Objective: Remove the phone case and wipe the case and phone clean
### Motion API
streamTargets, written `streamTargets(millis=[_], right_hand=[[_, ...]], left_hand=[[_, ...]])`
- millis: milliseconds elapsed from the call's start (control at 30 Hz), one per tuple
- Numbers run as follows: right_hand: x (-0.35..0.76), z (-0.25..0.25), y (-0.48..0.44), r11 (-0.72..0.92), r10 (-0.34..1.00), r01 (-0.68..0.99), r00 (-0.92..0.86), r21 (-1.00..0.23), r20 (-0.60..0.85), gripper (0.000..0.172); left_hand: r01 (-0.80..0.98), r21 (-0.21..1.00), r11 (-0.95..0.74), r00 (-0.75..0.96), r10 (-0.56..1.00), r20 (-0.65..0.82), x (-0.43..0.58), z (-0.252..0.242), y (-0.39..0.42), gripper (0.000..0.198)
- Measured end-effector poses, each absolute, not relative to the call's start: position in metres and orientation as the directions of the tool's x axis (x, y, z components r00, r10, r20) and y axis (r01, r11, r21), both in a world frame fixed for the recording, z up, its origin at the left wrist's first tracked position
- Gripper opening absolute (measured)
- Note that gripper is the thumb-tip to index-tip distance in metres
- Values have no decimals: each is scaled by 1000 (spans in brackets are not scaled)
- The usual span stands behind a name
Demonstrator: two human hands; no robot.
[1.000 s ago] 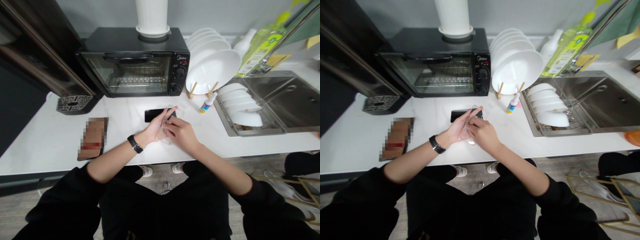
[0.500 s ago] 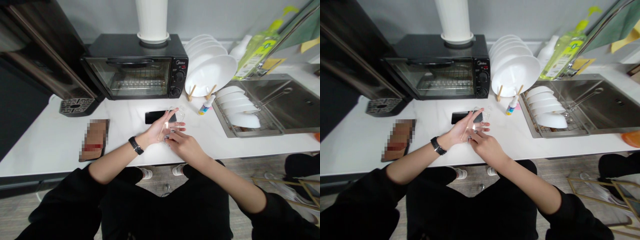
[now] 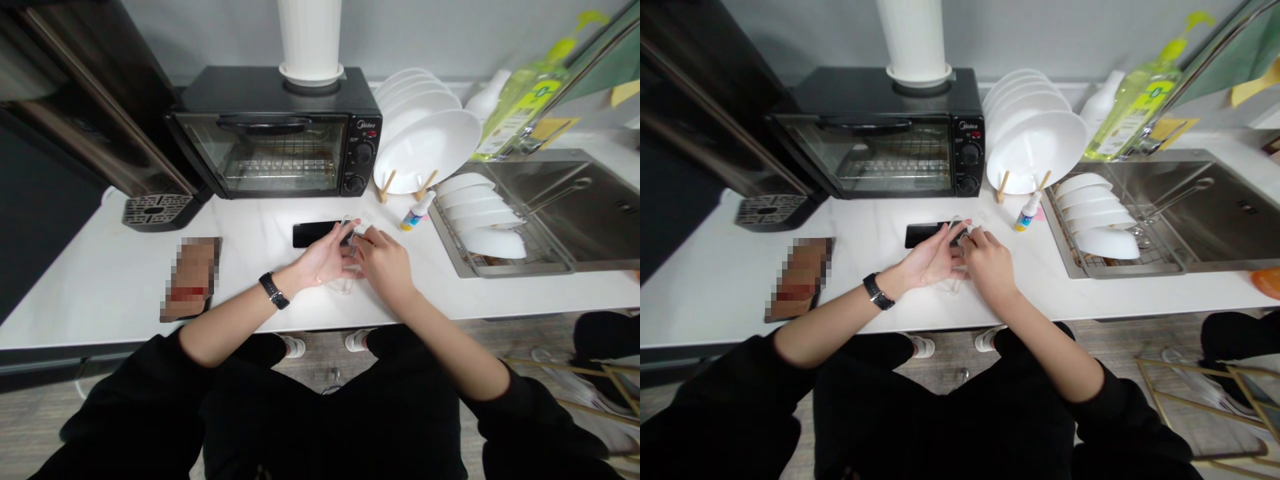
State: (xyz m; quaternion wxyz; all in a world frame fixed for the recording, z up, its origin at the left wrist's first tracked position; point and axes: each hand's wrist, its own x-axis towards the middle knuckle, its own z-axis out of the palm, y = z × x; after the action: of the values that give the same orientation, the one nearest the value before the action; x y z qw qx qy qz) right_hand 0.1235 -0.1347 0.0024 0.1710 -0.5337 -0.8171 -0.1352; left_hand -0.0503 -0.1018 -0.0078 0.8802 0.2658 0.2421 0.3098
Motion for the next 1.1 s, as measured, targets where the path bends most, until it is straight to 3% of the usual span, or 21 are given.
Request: streamTargets(millis=[233, 500, 600, 767, 867, 1100], right_hand=[[124, 1, -111, 397, 831, 910, -303, -118, 466, 30], [108, -1, -117, 512, 798, 828, -360, -230, 483, 29], [105, -8, -132, 587, 758, 783, -442, -205, 481, 26], [100, -16, -166, 734, 605, 670, -569, -113, 558, 26], [102, -14, -180, 775, 530, 631, -627, -27, 571, 25], [112, -5, -191, 724, 621, 690, -656, 8, 430, 18]], left_hand=[[-393, 619, 680, 703, 656, -274, -51, -13, -98, 62], [-461, 493, 738, 712, 639, -291, -50, -18, -96, 52], [-502, 487, 714, 688, 671, -275, -53, -16, -95, 51], [-363, 652, 666, 724, 642, -253, -56, -15, -97, 74], [-343, 706, 620, 701, 669, -247, -54, -13, -100, 78], [-332, 714, 616, 691, 674, -261, -52, -9, -102, 74]])
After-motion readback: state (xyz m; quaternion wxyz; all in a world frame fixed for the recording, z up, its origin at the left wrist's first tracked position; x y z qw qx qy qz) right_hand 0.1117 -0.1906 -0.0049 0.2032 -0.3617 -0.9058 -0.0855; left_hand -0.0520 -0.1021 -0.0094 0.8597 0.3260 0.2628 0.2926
